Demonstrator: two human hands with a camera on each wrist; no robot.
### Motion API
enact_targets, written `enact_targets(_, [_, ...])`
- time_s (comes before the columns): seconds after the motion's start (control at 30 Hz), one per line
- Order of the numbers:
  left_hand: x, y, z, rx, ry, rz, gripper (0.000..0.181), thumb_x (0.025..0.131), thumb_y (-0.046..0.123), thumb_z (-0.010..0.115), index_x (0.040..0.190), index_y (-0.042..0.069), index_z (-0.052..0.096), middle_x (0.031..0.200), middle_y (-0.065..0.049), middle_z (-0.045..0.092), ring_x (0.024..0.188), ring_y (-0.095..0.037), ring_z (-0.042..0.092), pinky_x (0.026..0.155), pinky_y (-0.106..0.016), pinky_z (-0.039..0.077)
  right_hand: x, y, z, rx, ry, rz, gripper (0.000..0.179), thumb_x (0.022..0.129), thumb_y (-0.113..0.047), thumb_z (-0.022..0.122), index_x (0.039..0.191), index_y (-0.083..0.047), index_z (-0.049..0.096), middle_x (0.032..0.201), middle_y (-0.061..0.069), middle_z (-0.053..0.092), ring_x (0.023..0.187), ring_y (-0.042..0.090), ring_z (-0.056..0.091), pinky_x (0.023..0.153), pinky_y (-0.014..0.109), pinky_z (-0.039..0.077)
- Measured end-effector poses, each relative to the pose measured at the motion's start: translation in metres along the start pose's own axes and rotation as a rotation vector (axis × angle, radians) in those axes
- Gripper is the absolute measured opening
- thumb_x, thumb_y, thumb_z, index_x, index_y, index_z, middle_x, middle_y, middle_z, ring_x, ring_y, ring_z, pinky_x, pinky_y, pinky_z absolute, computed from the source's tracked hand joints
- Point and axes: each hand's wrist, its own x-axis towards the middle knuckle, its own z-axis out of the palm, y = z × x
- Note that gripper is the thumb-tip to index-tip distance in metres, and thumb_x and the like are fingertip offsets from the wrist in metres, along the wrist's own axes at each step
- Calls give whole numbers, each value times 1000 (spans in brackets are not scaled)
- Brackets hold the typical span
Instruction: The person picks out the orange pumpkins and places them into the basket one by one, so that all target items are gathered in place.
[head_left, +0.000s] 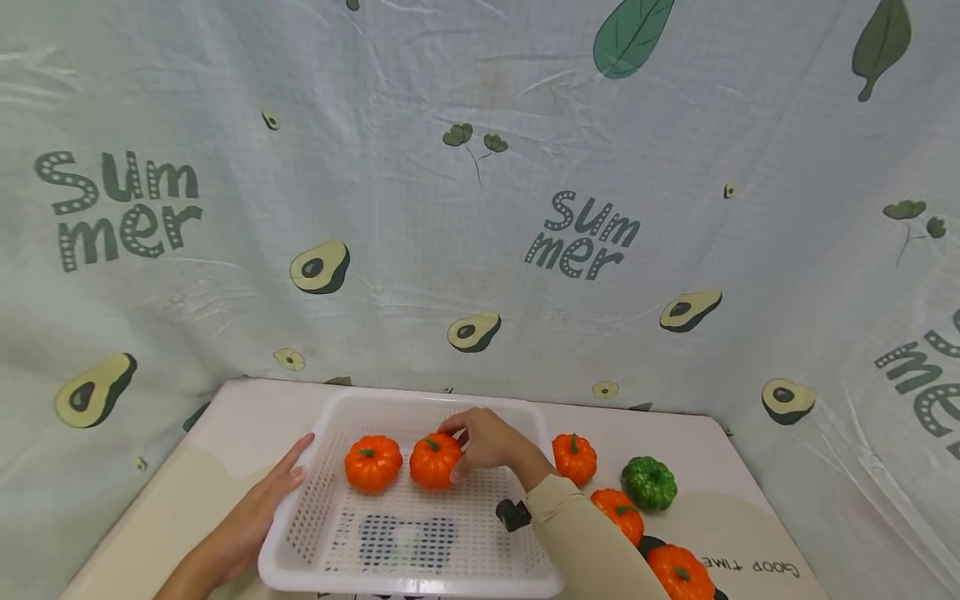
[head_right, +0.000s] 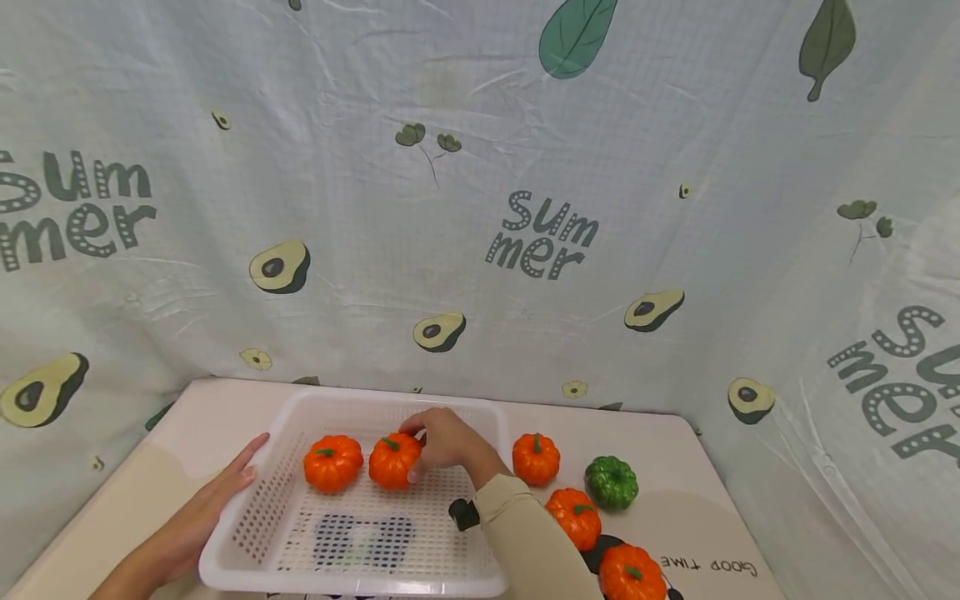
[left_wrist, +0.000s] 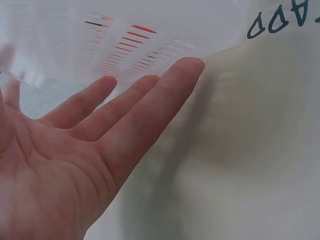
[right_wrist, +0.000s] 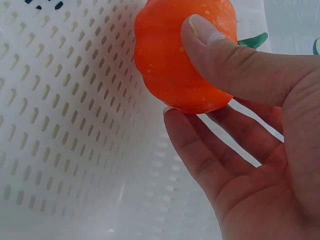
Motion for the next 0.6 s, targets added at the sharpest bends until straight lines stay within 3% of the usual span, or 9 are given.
enact_targets(0.6, [0,-1,0,-6,13,-16,66,113,48,33,169,32,1,175,-23,4,136,-38,48,100,-52,57,3,-4,5,11,3,14,57,74,-8,93,127,-15,73,125,2,72,109,22,66,96,37,59])
